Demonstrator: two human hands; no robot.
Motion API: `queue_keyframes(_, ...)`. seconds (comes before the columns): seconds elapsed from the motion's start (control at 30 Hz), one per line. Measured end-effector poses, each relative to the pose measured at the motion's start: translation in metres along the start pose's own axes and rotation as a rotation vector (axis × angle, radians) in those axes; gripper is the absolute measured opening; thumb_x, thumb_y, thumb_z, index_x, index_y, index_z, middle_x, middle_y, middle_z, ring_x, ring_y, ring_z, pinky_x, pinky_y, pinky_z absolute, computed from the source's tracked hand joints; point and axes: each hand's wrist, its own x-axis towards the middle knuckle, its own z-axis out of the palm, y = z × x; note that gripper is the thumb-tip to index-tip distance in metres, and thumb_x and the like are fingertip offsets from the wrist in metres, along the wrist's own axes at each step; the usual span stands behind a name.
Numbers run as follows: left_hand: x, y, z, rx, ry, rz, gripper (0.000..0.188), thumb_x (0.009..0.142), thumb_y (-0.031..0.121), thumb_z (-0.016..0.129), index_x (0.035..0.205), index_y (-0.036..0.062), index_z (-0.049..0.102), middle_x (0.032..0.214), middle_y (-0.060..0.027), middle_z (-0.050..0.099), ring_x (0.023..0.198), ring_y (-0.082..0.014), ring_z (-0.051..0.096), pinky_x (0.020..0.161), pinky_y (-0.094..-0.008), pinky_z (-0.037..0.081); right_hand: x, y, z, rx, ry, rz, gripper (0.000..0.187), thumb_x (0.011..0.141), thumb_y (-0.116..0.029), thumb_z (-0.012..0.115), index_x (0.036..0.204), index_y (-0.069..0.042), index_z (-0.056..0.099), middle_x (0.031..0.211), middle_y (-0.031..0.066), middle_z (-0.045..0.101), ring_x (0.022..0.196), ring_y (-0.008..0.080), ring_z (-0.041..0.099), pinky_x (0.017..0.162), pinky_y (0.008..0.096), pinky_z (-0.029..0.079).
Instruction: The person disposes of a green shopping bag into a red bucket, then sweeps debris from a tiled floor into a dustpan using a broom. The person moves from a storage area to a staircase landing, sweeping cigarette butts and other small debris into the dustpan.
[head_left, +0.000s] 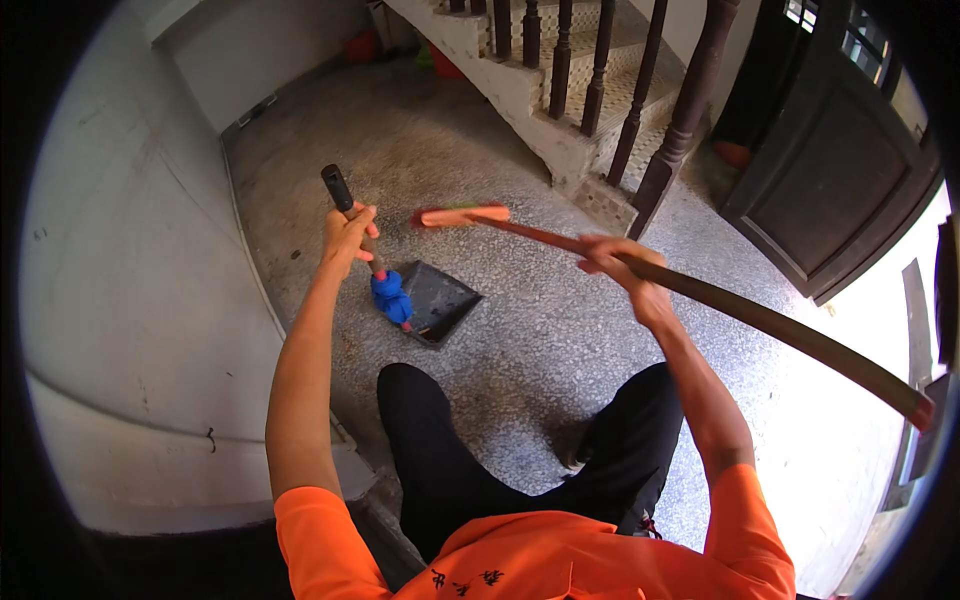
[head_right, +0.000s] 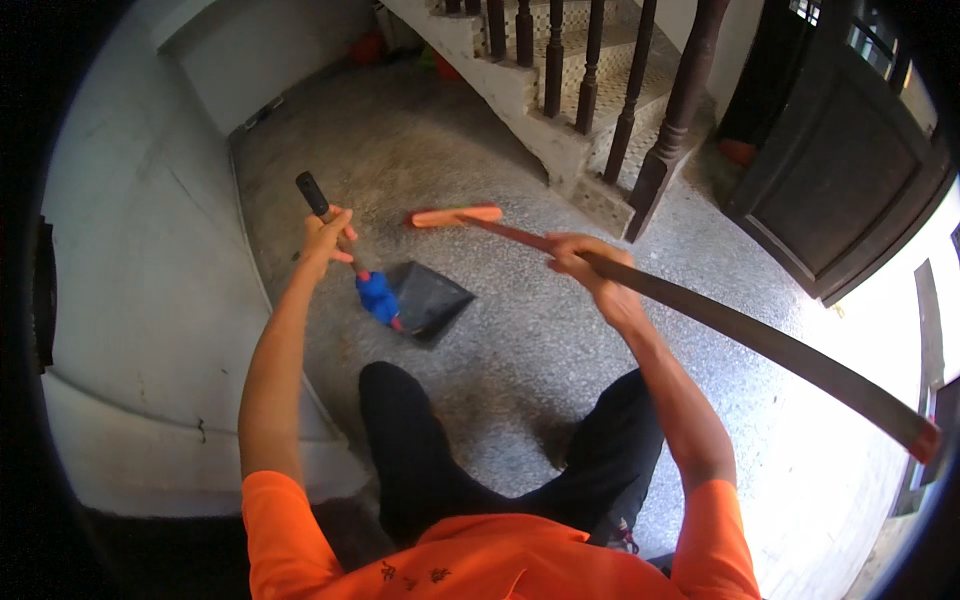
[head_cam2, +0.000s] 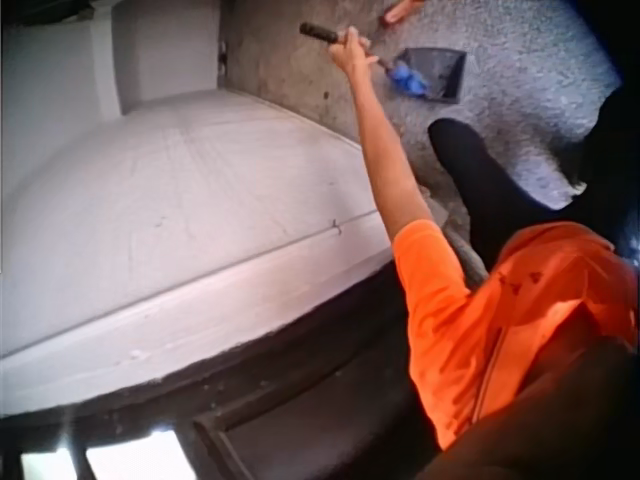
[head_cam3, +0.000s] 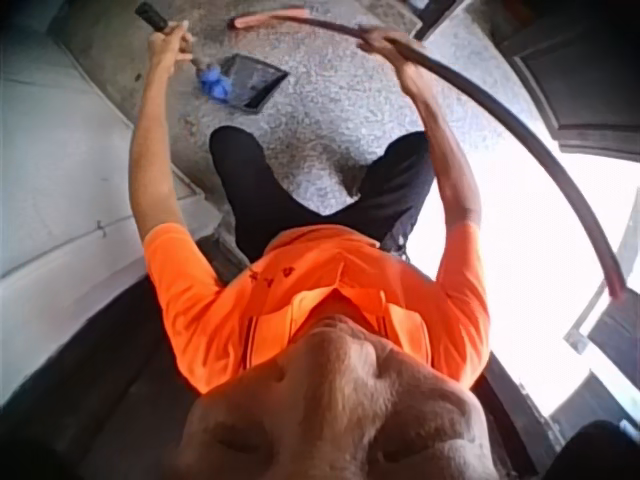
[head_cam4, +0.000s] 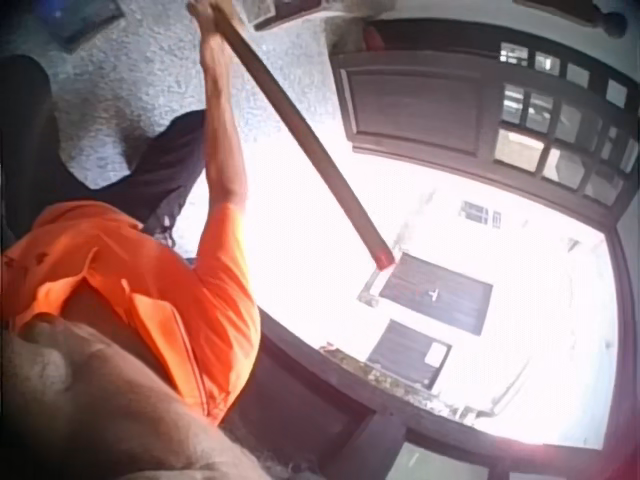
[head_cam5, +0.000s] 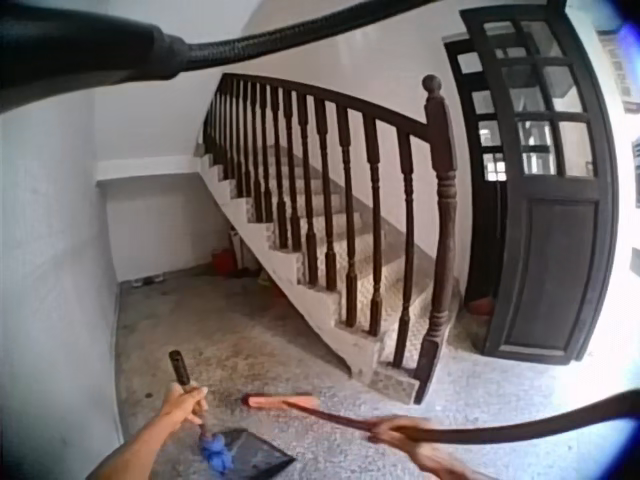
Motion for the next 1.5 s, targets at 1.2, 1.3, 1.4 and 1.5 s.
queue_keyframes(1.2, 0.017, 0.046, 0.037, 0.08, -0.127, 0.062, 0.035, 0.078, 0.03, 0.067, 0.096, 0.0009, 0.061, 0.077, -0.012, 0.068, 0.064, -0.0195, 0.065, 0.044, -0.0318, 0.05, 0.076, -0.088, 0.0, -0.266, 0.136, -0.077, 0.017, 0.082, -0.007, 0.062, 0.094, 0.004, 0.068, 0.089, 0.0167, 0.068, 0.074, 0.0222, 0.067, 0.064, 0.0294, 0.057)
queue_keyframes(1.3, 0.008, 0.045, 0.08, 0.027, -0.098, 0.075, 0.028, 0.076, 0.028, 0.069, 0.086, 0.0026, 0.065, 0.068, -0.0085, 0.067, 0.056, -0.0158, 0.063, 0.039, -0.0295, 0.047, 0.1, -0.06, 0.021, -0.391, 0.103, -0.076, 0.017, 0.083, -0.011, 0.065, 0.096, -0.002, 0.069, 0.087, 0.0122, 0.068, 0.074, 0.0159, 0.064, 0.065, 0.027, 0.053)
queue_keyframes(1.4, 0.018, 0.039, 0.113, 0.127, 0.021, 0.244, 0.027, 0.073, 0.028, 0.071, 0.066, 0.0026, 0.067, 0.056, -0.0073, 0.064, 0.051, -0.0174, 0.063, 0.05, -0.0323, 0.051, 0.126, 0.0, 0.027, -0.443, 0.068, -0.125, 0.016, 0.08, -0.015, 0.066, 0.087, 0.0, 0.069, 0.076, 0.0063, 0.067, 0.068, 0.014, 0.06, 0.063, 0.0308, 0.049)
queue_keyframes(1.5, 0.005, 0.053, 0.136, 0.18, 0.012, 0.159, 0.028, 0.074, 0.028, 0.069, 0.063, 0.0025, 0.067, 0.057, -0.0091, 0.065, 0.055, -0.0214, 0.066, 0.057, -0.0349, 0.052, 0.102, 0.025, 0.026, -0.845, 0.036, -0.124, 0.02, 0.082, -0.017, 0.064, 0.093, -0.001, 0.069, 0.077, 0.0121, 0.069, 0.068, 0.0181, 0.064, 0.063, 0.0321, 0.049)
